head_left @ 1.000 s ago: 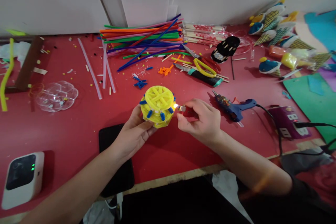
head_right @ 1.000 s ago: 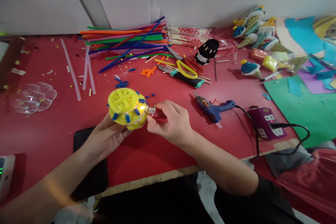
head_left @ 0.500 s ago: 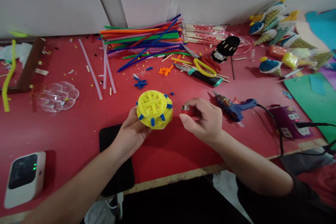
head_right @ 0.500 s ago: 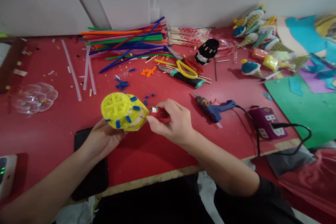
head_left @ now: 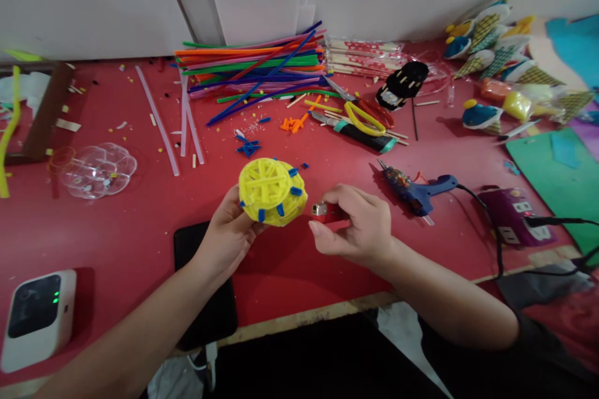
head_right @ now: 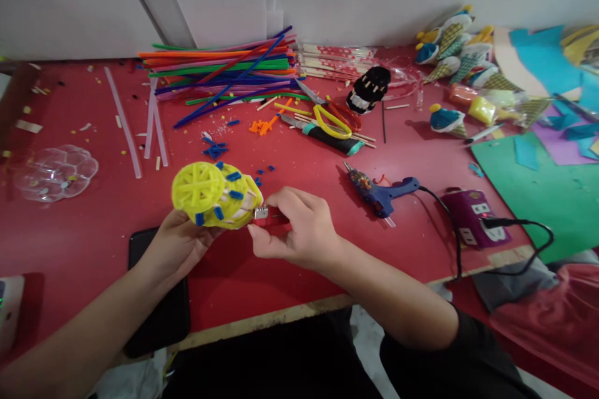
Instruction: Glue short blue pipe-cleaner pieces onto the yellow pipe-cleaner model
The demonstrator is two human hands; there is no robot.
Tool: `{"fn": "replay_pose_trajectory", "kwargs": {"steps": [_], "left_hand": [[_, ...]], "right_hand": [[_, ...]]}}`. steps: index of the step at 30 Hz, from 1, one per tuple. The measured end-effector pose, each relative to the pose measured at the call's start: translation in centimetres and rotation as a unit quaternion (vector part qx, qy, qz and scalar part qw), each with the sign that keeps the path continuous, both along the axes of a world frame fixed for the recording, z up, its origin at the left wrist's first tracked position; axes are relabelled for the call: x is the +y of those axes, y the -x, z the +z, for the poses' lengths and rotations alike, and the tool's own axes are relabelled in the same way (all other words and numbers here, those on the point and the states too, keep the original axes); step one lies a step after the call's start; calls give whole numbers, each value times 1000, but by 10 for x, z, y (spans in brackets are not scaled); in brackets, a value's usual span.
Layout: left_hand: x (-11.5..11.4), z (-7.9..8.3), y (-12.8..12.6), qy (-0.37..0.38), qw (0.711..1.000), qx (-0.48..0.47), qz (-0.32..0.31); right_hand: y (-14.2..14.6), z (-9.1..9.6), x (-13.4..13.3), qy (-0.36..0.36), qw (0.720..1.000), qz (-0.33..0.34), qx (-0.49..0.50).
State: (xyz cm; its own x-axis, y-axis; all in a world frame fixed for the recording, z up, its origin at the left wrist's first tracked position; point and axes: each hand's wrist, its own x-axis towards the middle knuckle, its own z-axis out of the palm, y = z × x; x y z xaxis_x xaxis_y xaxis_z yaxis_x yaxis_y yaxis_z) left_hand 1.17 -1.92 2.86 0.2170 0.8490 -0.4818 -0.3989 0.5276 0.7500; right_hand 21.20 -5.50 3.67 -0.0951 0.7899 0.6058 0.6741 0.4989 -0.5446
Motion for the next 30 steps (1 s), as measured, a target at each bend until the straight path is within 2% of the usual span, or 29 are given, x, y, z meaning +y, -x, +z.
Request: {"fn": "replay_pose_trajectory", "kwargs": {"steps": [7,11,16,28,30], "left_hand": [[0,-3,1,-18,1000,6,-17],[1,-4,2,-21,1000,6,-17],[0,-5,1,-17,1000,12,-16],[0,-3,1,-18,1000,-5,-15],[0,-4,1,-16,1000,-7,-13]], "right_hand": [[-1,-1,0,9,1000,6,-24],[-1,-2,1,11,999,-23,-24],[-1,-4,3,-16,998,-17,-51],[-5,-4,3,-45,997,-19,-56],[-7,-3,3,-28,999,-22,-33]]}}
